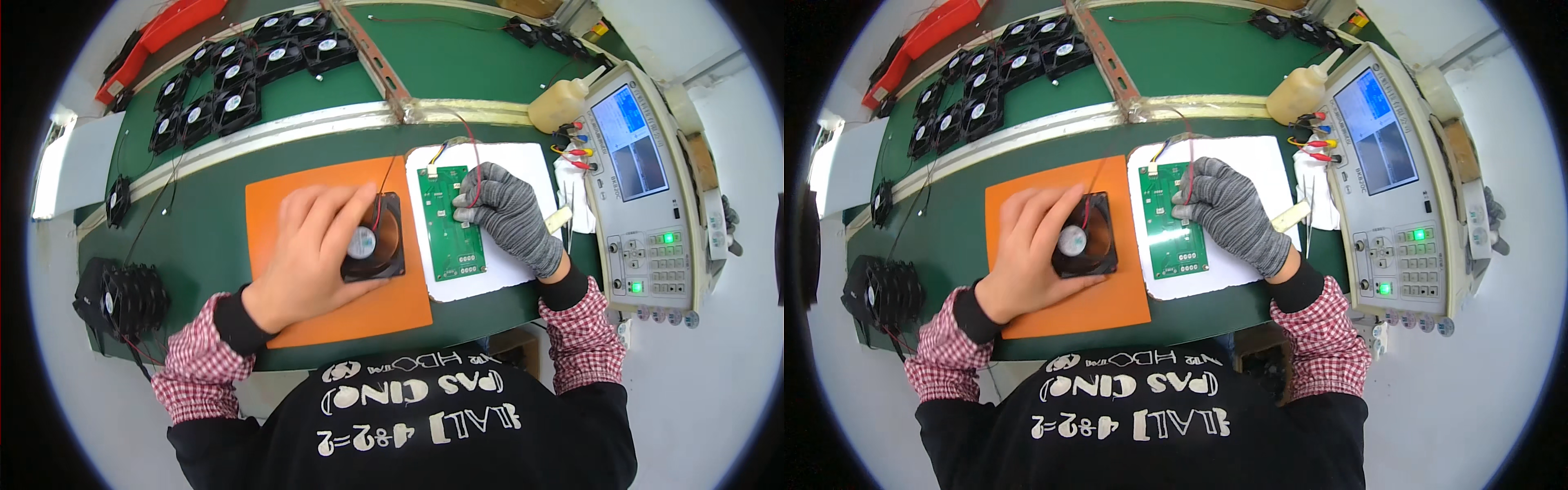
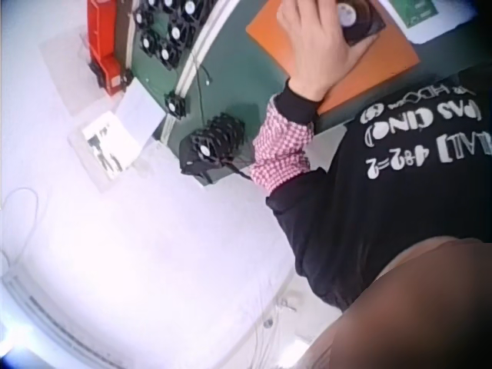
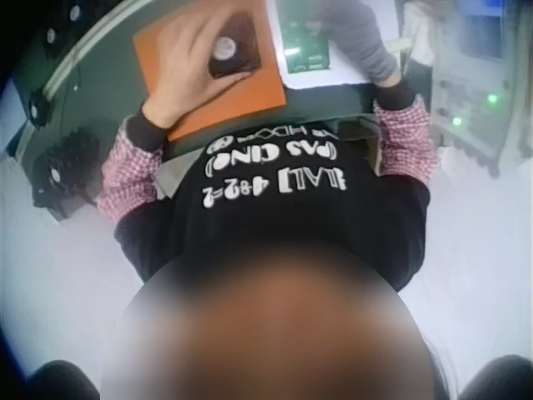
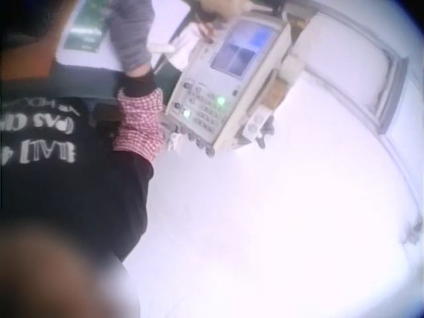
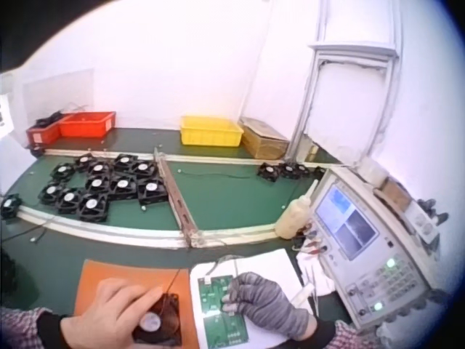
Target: The person repeatedly picks up small black cooling fans from a green workbench and connects their wires to a green circuit board to test their operation. After each test, the person places the fan back on the table. The process is repeated for multiple fans throughout the clip.
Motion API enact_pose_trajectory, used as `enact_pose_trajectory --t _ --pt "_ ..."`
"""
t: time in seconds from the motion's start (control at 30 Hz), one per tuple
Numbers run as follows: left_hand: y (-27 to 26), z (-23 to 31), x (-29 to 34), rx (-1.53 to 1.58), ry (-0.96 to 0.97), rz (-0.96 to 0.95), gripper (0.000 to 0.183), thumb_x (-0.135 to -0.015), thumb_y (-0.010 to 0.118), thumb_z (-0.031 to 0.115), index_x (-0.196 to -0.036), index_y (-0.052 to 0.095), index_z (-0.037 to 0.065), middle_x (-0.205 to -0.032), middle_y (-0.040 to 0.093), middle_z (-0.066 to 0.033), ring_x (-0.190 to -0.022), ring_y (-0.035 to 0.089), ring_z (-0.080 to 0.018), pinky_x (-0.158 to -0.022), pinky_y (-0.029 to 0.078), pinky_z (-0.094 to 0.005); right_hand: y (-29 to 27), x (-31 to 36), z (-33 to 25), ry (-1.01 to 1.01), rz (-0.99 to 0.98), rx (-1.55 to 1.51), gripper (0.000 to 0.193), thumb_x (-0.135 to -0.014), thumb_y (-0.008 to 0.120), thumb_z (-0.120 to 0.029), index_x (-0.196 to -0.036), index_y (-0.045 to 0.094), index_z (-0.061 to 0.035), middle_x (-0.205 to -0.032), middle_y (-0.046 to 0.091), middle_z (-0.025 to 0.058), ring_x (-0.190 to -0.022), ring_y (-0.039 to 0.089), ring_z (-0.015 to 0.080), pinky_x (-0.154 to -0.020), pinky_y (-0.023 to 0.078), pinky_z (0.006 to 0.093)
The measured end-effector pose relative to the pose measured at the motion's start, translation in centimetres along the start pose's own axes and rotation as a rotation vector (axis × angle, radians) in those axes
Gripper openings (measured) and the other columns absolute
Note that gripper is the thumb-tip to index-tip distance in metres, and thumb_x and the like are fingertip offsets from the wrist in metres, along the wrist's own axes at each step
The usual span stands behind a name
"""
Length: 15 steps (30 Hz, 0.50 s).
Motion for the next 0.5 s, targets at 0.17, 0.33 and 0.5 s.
enact_pose_trajectory --t 0.17,0.33,0.5 --pt "-5.7 3.2 1.2 0.028 0.318 0.392 0.041 -0.091 0.065 0.029 -0.124 0.058 0.007 -0.117 0.065 -0.0092 -0.100 0.061 -0.0200 -0.083 0.048 -0.0319 0.0 0.1 0.5 -0.001 0.009 -0.001 0.015 -0.076 0.078 -0.004 -0.089 0.070 -0.0019 -0.097 0.063 0.0080 -0.091 0.064 0.0197 -0.087 0.052 0.0318" --pt "-7.1 1.8 0.2 1.177 -0.366 -0.282 0.042 -0.091 0.065 0.030 -0.123 0.055 0.005 -0.111 0.065 -0.0129 -0.095 0.062 -0.0225 -0.079 0.049 -0.0337 0.0 0.0 0.2 -0.027 0.012 -0.029 0.018 -0.074 0.079 -0.003 -0.089 0.070 -0.0016 -0.094 0.063 0.0077 -0.088 0.063 0.0203 -0.084 0.052 0.0327" --pt "-7.4 0.3 -0.7 0.811 -0.157 -0.164 0.043 -0.089 0.067 0.032 -0.118 0.054 0.003 -0.103 0.066 -0.0141 -0.087 0.063 -0.0244 -0.072 0.051 -0.0347 -0.3 0.5 0.5 -0.085 0.062 -0.018 0.019 -0.072 0.080 -0.002 -0.087 0.068 -0.0001 -0.090 0.062 0.0086 -0.086 0.063 0.0219 -0.081 0.053 0.0334"
Point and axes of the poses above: each hand's wrist, its own x-axis away from the middle knuckle, its own y-axis out of the palm, z = x × y, the point moved 3 cm from there along -x, towards the middle knuckle
